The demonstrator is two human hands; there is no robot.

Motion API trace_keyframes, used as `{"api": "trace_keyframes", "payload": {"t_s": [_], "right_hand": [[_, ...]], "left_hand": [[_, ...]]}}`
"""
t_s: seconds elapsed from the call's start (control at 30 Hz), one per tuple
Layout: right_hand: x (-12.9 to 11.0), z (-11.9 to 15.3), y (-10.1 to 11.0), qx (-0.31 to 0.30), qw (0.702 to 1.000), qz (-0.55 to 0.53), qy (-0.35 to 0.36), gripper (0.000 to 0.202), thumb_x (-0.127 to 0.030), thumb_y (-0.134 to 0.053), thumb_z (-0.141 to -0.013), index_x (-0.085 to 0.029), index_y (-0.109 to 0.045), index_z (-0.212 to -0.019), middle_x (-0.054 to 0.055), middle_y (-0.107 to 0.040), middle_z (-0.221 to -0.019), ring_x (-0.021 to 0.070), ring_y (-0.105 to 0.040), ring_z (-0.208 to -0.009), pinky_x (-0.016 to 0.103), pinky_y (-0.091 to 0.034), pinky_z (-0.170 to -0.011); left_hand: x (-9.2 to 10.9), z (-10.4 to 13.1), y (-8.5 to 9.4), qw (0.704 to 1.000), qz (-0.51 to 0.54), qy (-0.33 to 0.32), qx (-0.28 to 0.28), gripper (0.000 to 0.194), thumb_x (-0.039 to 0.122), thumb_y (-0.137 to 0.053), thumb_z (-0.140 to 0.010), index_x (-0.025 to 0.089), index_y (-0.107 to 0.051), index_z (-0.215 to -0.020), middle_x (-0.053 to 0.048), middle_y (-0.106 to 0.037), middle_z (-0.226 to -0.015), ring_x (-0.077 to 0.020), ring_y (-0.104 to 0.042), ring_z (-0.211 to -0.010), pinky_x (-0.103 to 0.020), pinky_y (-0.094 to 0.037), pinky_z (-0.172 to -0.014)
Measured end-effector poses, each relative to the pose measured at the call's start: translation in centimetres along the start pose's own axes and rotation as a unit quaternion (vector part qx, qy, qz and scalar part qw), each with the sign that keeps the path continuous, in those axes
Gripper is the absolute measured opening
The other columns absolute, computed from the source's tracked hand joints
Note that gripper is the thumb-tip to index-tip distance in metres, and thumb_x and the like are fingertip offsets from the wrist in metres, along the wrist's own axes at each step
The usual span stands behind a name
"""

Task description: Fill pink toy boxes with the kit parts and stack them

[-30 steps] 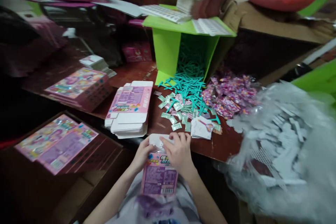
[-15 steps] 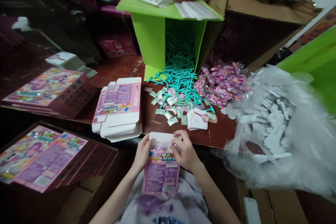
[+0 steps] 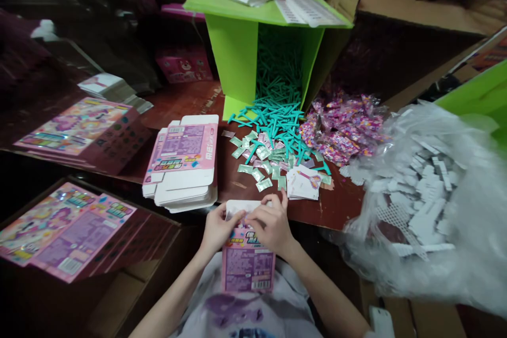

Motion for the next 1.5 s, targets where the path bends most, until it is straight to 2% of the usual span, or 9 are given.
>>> {"api": "trace_keyframes", "payload": {"t_s": [0.1, 0.3, 0.47, 0.67, 0.83, 0.97, 1.17, 1.33, 1.5], "right_hand": [[0.8, -0.2, 0.0, -0.022, 0.999, 0.027, 0.0, 0.014, -0.024, -0.065, -0.078, -0.024, -0.061, -0.064, -0.004, -0.064, -0.062, 0.022, -0.053, -0.09, 0.058, -0.006, -0.108], [2.7, 0.1, 1.7, 0.123, 0.987, -0.039, -0.1, 0.022, -0.022, -0.059, -0.081, -0.021, -0.059, -0.059, -0.001, -0.062, -0.06, 0.0191, -0.054, -0.076, 0.052, -0.024, -0.104], [2.6, 0.4, 0.1, 0.023, 0.998, -0.019, -0.054, 0.016, -0.021, -0.064, -0.077, -0.025, -0.064, -0.062, -0.004, -0.065, -0.061, 0.0221, -0.055, -0.09, 0.057, -0.006, -0.109], [6.0, 0.7, 0.7, 0.138, 0.975, -0.062, -0.163, 0.018, -0.023, -0.062, -0.08, -0.021, -0.064, -0.062, 0.002, -0.063, -0.068, 0.0211, -0.058, -0.085, 0.049, -0.027, -0.103], [6.2, 0.0, -0.1, 0.049, 0.993, -0.014, -0.107, 0.003, -0.023, -0.067, -0.075, -0.021, -0.067, -0.072, 0.002, -0.064, -0.074, 0.0211, -0.057, -0.088, 0.053, -0.017, -0.108], [5.8, -0.8, -0.2, -0.005, 0.997, -0.022, -0.068, 0.007, -0.016, -0.068, -0.074, -0.022, -0.067, -0.077, 0.001, -0.064, -0.075, 0.0211, -0.056, -0.091, 0.054, -0.013, -0.109], [6.6, -1.3, 0.1, 0.13, 0.973, -0.141, -0.129, 0.007, -0.019, -0.066, -0.077, -0.021, -0.067, -0.071, 0.002, -0.06, -0.072, 0.0197, -0.056, -0.082, 0.04, -0.042, -0.087], [7.8, 0.3, 0.4, 0.281, 0.923, -0.189, -0.18, 0.007, -0.021, -0.061, -0.081, -0.019, -0.067, -0.077, 0.004, -0.058, -0.079, 0.0184, -0.056, -0.079, 0.034, -0.046, -0.072], [6.6, 0.2, -0.1, 0.152, 0.981, -0.029, -0.119, 0.012, -0.021, -0.066, -0.076, -0.022, -0.065, -0.064, 0.001, -0.064, -0.066, 0.0252, -0.053, -0.095, 0.054, -0.028, -0.1]], "left_hand": [[-0.7, -0.3, -0.5, 0.999, 0.047, 0.011, 0.0, 0.03, 0.04, -0.068, -0.07, 0.012, -0.063, -0.078, 0.0, -0.062, -0.066, -0.0125, -0.052, -0.059, -0.021, -0.039, -0.058], [-0.4, -0.9, -0.5, 0.999, 0.039, -0.001, 0.025, 0.031, 0.043, -0.063, -0.075, 0.012, -0.063, -0.077, 0.0, -0.062, -0.068, -0.0119, -0.049, -0.06, -0.021, -0.037, -0.058], [-0.8, -1.0, -1.1, 1.0, 0.021, 0.009, 0.0, 0.032, 0.044, -0.062, -0.076, 0.012, -0.061, -0.072, 0.001, -0.057, -0.06, -0.0116, -0.048, -0.058, -0.021, -0.036, -0.056], [-0.7, -1.9, -0.3, 0.994, 0.002, -0.071, 0.087, 0.057, 0.038, -0.07, -0.071, 0.017, -0.044, -0.118, -0.008, -0.058, -0.107, -0.0177, -0.059, -0.091, -0.027, -0.046, -0.077], [1.8, -2.3, -0.7, 0.957, -0.154, -0.236, 0.064, 0.025, 0.034, -0.071, -0.071, 0.018, -0.061, -0.087, -0.009, -0.048, -0.116, -0.0225, -0.053, -0.109, -0.033, -0.044, -0.092], [1.8, -3.3, -1.0, 0.96, -0.181, -0.215, 0.009, 0.017, 0.033, -0.069, -0.074, 0.019, -0.069, -0.084, -0.006, -0.056, -0.098, -0.0193, -0.059, -0.093, -0.031, -0.047, -0.084], [3.3, -4.0, -0.9, 0.953, -0.154, -0.26, 0.007, 0.011, 0.024, -0.058, -0.084, 0.018, -0.064, -0.076, -0.004, -0.059, -0.09, -0.015, -0.059, -0.084, -0.025, -0.048, -0.07], [4.2, -3.5, -0.7, 0.924, -0.162, -0.343, 0.048, 0.011, 0.016, -0.047, -0.089, 0.018, -0.056, -0.083, -0.005, -0.062, -0.093, -0.0153, -0.06, -0.09, -0.027, -0.048, -0.079], [3.3, -3.5, -0.6, 0.927, -0.143, -0.334, 0.091, 0.007, 0.015, -0.048, -0.089, 0.018, -0.054, -0.087, -0.006, -0.061, -0.097, -0.0158, -0.059, -0.093, -0.028, -0.048, -0.081]]}}
Point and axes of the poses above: each hand's wrist, its own z-axis away from the middle knuckle, its own y-axis out of the back of the hand, x = y × z, the point moved 6 cm from there along -z, towards the middle knuckle
